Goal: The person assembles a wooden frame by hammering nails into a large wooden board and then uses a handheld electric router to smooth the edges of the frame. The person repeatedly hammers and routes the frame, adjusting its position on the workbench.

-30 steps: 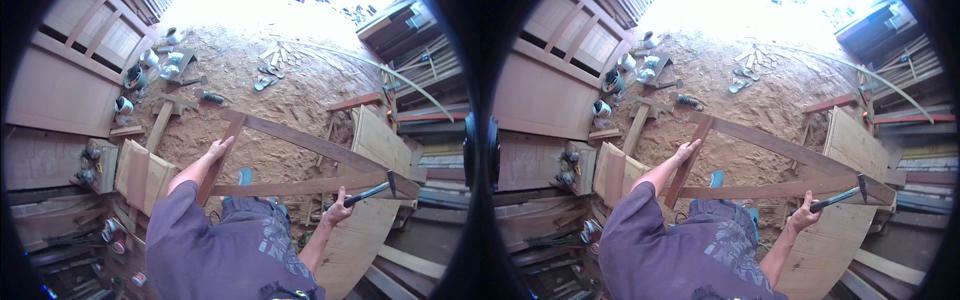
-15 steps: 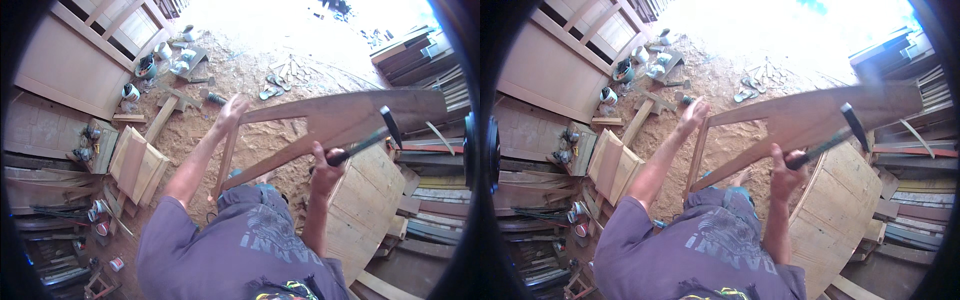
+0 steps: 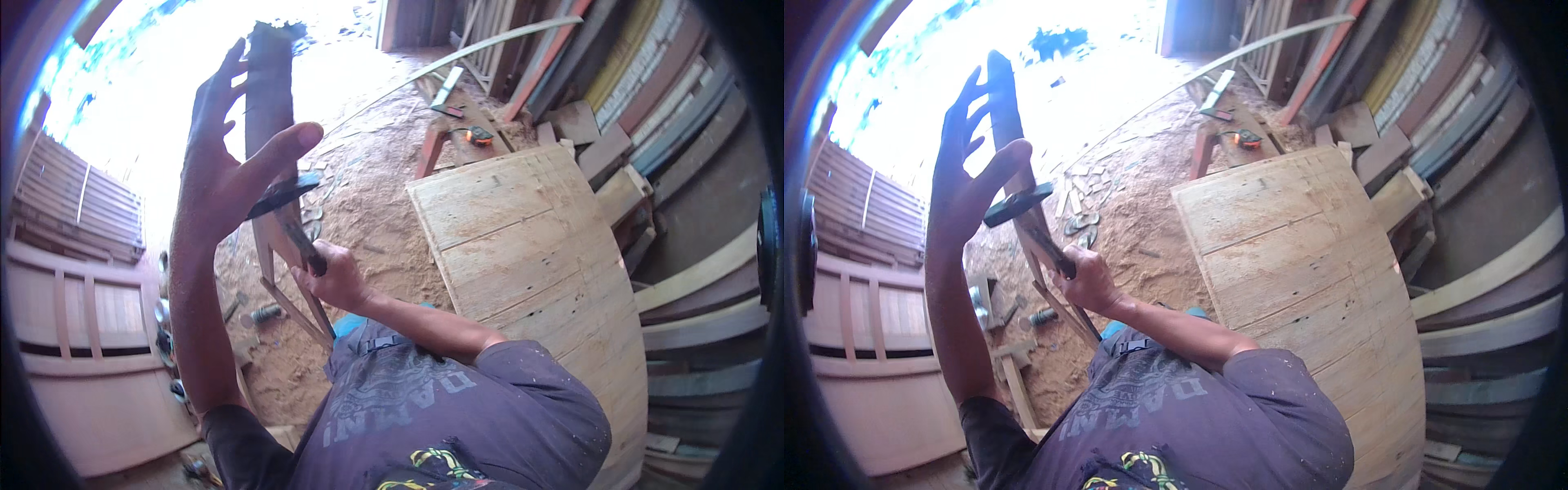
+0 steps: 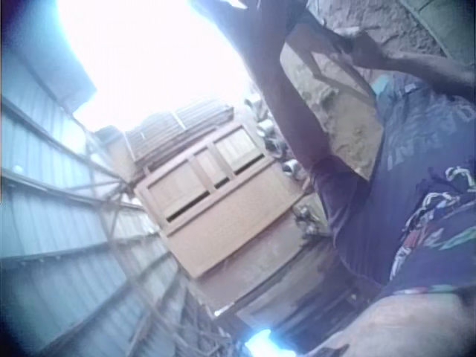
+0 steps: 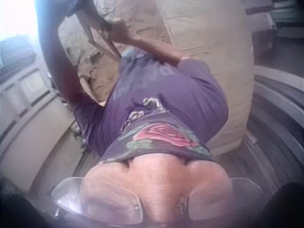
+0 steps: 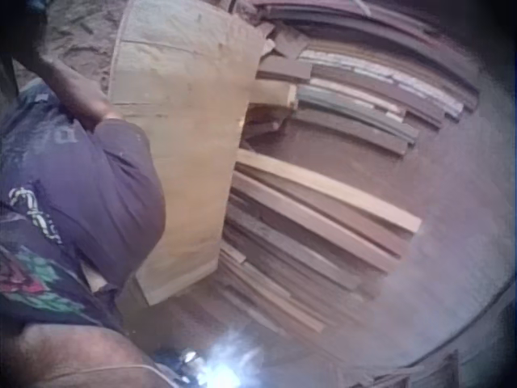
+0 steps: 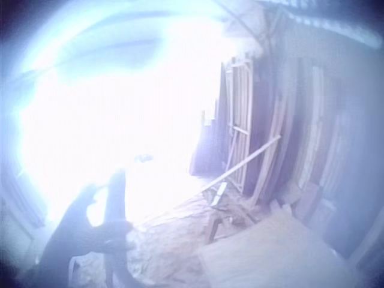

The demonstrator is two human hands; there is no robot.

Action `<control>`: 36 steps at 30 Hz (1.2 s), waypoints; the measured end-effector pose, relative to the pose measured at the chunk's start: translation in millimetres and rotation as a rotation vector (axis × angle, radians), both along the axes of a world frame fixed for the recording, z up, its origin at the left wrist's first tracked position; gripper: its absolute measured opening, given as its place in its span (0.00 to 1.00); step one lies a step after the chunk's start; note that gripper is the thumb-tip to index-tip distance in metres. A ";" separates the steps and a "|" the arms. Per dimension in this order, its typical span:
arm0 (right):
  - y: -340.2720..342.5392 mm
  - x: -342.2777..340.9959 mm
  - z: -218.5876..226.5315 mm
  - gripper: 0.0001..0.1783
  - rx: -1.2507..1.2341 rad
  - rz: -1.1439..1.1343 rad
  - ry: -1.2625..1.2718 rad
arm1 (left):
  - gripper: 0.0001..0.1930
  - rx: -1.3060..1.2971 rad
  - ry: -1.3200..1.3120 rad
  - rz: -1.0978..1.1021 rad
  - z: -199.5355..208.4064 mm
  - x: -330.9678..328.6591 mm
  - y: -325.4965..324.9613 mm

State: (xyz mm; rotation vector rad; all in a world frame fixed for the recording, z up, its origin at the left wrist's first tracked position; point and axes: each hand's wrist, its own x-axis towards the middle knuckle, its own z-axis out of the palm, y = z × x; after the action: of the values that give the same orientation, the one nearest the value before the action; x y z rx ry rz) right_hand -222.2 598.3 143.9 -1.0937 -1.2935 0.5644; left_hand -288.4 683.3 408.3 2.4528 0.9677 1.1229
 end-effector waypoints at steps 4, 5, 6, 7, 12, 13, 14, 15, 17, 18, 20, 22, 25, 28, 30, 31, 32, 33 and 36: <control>33.2 24.8 -6.5 0.14 -0.008 -0.036 -0.044 | 0.47 -0.005 -0.016 0.019 5.5 69.0 31.8; 40.3 31.6 -10.9 0.12 -0.023 -0.047 -0.064 | 0.43 0.019 -0.001 0.046 1.8 81.2 40.8; 47.5 37.9 -11.0 0.13 -0.043 -0.071 -0.062 | 0.39 0.044 0.024 0.076 -0.8 93.1 49.5; 56.6 43.2 -13.1 0.14 -0.070 -0.069 -0.033 | 0.38 0.148 0.088 0.082 -7.3 97.9 67.3; 107.7 89.0 -41.3 0.16 0.051 -0.172 0.060 | 0.35 -0.048 0.158 -0.046 -34.5 112.2 166.5; 116.3 103.4 -42.2 0.17 0.057 -0.209 0.066 | 0.36 -0.133 0.161 -0.086 -43.1 110.4 193.6; 118.9 114.5 -42.5 0.17 0.053 -0.247 0.086 | 0.36 -0.141 0.139 -0.170 -58.6 102.7 226.7; 124.2 126.4 -44.3 0.18 0.051 -0.281 0.102 | 0.37 -0.149 0.112 -0.249 -76.6 93.5 263.2; 144.9 159.7 -67.2 0.13 -0.162 -0.344 0.249 | 0.37 -0.199 0.023 -0.368 -97.6 103.5 306.7; 156.7 173.7 -82.6 0.11 -0.282 -0.383 0.328 | 0.38 -0.260 -0.027 -0.406 -108.8 111.6 322.8; 188.8 213.8 -103.2 0.11 -0.167 -0.622 0.404 | 0.37 -0.401 -0.089 -0.473 -127.3 135.5 350.9; 220.6 253.0 -102.1 0.12 -0.280 -0.792 0.417 | 0.42 -0.423 -0.051 -0.580 -144.1 151.6 374.9; 255.5 323.1 -118.5 0.15 -0.565 -0.948 0.369 | 0.41 -0.481 -0.085 -0.809 -166.3 186.0 396.5; 295.1 363.9 -153.2 0.17 -0.651 -0.996 0.695 | 0.40 -0.664 -0.050 -0.962 -188.8 208.3 415.1; 313.2 379.5 -154.4 0.15 -0.621 -0.996 0.927 | 0.41 -0.510 0.048 -1.120 -194.6 226.2 433.7; 320.0 389.1 -163.2 0.15 -0.651 -1.023 0.922 | 0.40 -0.566 0.051 -1.157 -197.6 234.0 440.4; 324.7 393.6 -172.5 0.15 -0.649 -1.033 0.954 | 0.40 -0.623 0.054 -1.194 -200.3 240.8 444.9; 328.1 398.4 -179.9 0.15 -0.647 -1.042 0.979 | 0.39 -0.679 0.052 -1.228 -204.0 246.9 450.0; 330.5 403.3 -200.8 0.17 -0.631 -1.136 0.977 | 0.36 -0.794 0.195 -1.223 -213.6 260.1 468.0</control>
State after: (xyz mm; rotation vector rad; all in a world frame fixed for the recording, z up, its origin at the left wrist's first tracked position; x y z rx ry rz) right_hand 181.1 928.8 -56.8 -1.5417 0.4456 0.4922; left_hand -28.3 1151.3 194.8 1.8577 -0.1675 0.0341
